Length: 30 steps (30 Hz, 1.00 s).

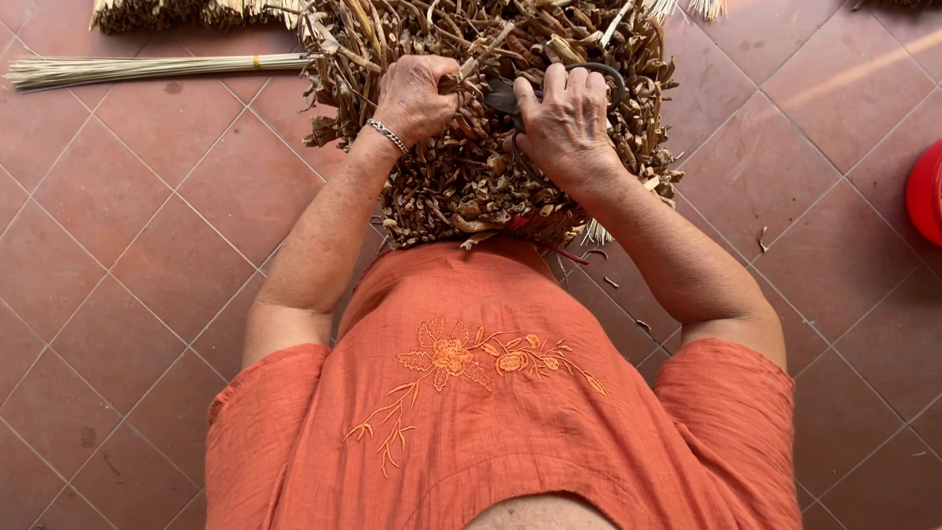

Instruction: The person uses shears to trim and separate dried plant stems from a large bundle. They repeatedly cut individual stems, occasionally repositioning the bundle and moving a wire rack aside to access more material.

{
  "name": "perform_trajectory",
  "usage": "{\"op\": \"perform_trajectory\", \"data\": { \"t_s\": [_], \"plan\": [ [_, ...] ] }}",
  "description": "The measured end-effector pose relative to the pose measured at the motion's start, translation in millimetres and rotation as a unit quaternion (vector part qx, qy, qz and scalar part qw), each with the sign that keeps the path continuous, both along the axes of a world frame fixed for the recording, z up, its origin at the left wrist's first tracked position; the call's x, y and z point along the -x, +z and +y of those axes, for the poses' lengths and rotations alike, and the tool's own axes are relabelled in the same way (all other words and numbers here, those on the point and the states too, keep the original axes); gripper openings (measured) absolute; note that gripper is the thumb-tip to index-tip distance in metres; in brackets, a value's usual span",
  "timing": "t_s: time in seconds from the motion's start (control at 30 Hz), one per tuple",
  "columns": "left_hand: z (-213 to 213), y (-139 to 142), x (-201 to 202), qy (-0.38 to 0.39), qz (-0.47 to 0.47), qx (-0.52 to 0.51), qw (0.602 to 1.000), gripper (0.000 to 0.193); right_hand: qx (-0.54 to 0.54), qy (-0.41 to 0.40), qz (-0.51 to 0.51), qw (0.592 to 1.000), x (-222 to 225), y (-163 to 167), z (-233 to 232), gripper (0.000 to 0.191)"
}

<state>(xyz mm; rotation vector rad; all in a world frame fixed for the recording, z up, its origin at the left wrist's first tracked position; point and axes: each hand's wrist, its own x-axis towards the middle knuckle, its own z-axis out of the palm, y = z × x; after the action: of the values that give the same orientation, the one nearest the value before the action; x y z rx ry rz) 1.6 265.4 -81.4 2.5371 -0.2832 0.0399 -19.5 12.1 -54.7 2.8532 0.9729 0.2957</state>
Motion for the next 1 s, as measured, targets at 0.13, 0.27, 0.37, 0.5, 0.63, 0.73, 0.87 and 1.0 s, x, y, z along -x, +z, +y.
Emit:
{"op": "perform_trajectory", "data": {
  "t_s": [0.13,0.27,0.37,0.5,0.63,0.73,0.87,1.0],
  "plan": [
    [0.3,-0.6,0.9,0.012,0.000,0.004,1.000,0.029,0.056,0.017,0.044,0.997,-5.0,-14.6,-2.8,0.064],
    [2.2,-6.4,-0.5,0.015,-0.001,-0.002,1.000,0.026,0.078,0.034,0.068,0.994,-9.7,-22.8,-7.0,0.068],
    [6.2,-11.8,-5.1,0.020,0.017,0.021,0.999,0.007,0.073,0.048,0.065,0.994,-8.1,-23.0,-6.6,0.073],
    [29.1,-13.0,-5.9,0.067,0.082,0.242,0.964,0.014,0.044,0.042,0.075,0.995,-1.4,-6.9,-12.9,0.071],
    [40.8,-9.1,-4.7,0.101,0.092,0.380,0.915,0.016,-0.028,-0.015,0.148,0.988,6.4,21.5,-34.8,0.079],
    [38.6,-4.5,-4.6,0.081,0.102,0.369,0.920,0.015,-0.061,-0.026,0.105,0.992,6.8,34.5,-57.5,0.075],
    [20.9,-1.2,-16.5,0.033,0.045,0.225,0.973,0.023,-0.042,-0.058,0.074,0.995,-6.6,29.5,-64.2,0.076],
    [-9.2,-6.5,-35.9,-0.038,-0.089,0.095,0.991,0.005,-0.035,-0.052,0.073,0.995,-14.9,14.9,-50.2,0.077]
  ]
}}
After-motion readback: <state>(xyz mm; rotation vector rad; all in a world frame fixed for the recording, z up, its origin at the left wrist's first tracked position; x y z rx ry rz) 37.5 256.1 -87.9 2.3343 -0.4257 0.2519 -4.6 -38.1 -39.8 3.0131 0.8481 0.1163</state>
